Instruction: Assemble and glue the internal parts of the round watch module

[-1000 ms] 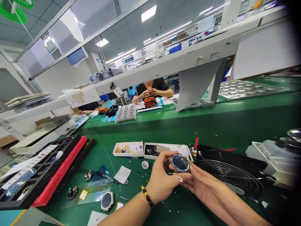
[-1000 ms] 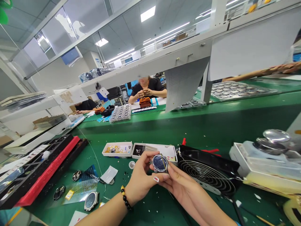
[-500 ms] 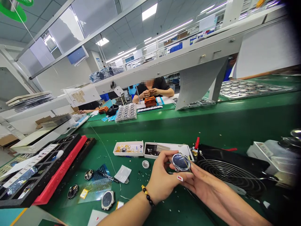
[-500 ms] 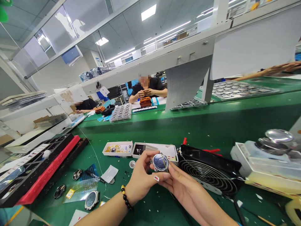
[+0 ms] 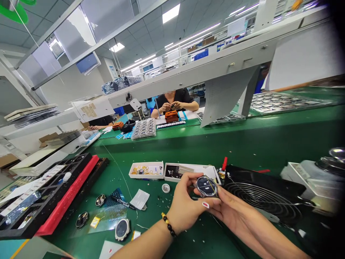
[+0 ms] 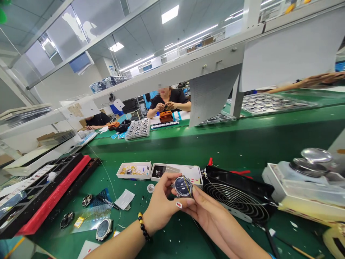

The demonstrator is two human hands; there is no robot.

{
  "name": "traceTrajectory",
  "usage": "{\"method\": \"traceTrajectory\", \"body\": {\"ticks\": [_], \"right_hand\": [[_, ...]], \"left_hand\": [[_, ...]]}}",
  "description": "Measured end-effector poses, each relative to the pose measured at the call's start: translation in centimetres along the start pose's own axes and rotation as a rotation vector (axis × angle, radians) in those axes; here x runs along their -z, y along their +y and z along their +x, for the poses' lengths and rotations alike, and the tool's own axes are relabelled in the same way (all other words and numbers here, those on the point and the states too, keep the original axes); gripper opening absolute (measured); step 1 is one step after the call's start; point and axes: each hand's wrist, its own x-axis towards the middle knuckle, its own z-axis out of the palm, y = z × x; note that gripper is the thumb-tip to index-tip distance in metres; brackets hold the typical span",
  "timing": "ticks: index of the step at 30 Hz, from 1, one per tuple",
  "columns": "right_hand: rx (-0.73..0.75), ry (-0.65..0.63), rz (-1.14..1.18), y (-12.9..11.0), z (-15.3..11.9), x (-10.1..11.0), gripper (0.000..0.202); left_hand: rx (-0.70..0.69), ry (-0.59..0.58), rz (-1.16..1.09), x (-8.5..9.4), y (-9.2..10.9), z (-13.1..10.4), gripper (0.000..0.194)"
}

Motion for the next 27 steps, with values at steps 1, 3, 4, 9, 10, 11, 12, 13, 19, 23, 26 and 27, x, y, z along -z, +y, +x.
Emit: {"method": "traceTrajectory", "body": {"ticks": [1, 3, 4, 9, 10, 11, 12, 13, 19, 23, 26, 27], "right_hand": [[-0.001, -0.008, 0.003, -0.02, -0.01, -0.03, 0.046], [-0.001, -0.015, 0.005, 0.05, -0.04, 0.00, 0.044], [0.004, -0.013, 0.004, 0.12, -0.06, 0.05, 0.044], [0.016, 0.008, -0.017, 0.25, -0.03, 0.17, 0.042], [0.015, 0.007, -0.020, 0.17, -0.02, 0.09, 0.043], [0.011, 0.006, -0.019, 0.07, -0.03, -0.02, 0.043], [0.008, 0.007, -0.016, -0.04, -0.05, -0.15, 0.044], [0.005, 0.008, -0.014, -0.16, -0.09, -0.28, 0.045], [0.020, 0.023, -0.044, -0.28, -0.26, -0.45, 0.046], [0.033, 0.004, -0.039, -0.07, -0.04, -0.10, 0.048], [0.033, 0.003, -0.038, -0.04, 0.10, 0.00, 0.046], [0.030, 0.010, -0.037, -0.05, 0.11, -0.02, 0.045]], "left_hand": [[0.001, -0.002, -0.001, -0.01, 0.03, -0.01, 0.078], [0.001, -0.003, 0.001, -0.01, 0.05, -0.03, 0.078], [0.000, -0.004, 0.003, -0.01, 0.03, -0.03, 0.078], [-0.021, 0.000, 0.009, 0.09, -0.27, 0.08, 0.076], [-0.021, -0.001, 0.009, 0.13, -0.32, 0.11, 0.076], [-0.019, -0.002, 0.009, 0.16, -0.36, 0.13, 0.076], [-0.017, -0.004, 0.009, 0.18, -0.38, 0.14, 0.076], [-0.016, -0.005, 0.009, 0.19, -0.38, 0.15, 0.076], [-0.008, 0.002, 0.015, 0.02, -0.14, 0.03, 0.076], [-0.008, 0.002, 0.010, 0.00, -0.15, 0.03, 0.075], [-0.011, 0.008, 0.012, 0.08, -0.25, 0.03, 0.075], [-0.012, 0.008, 0.016, 0.11, -0.28, 0.02, 0.075]]}}
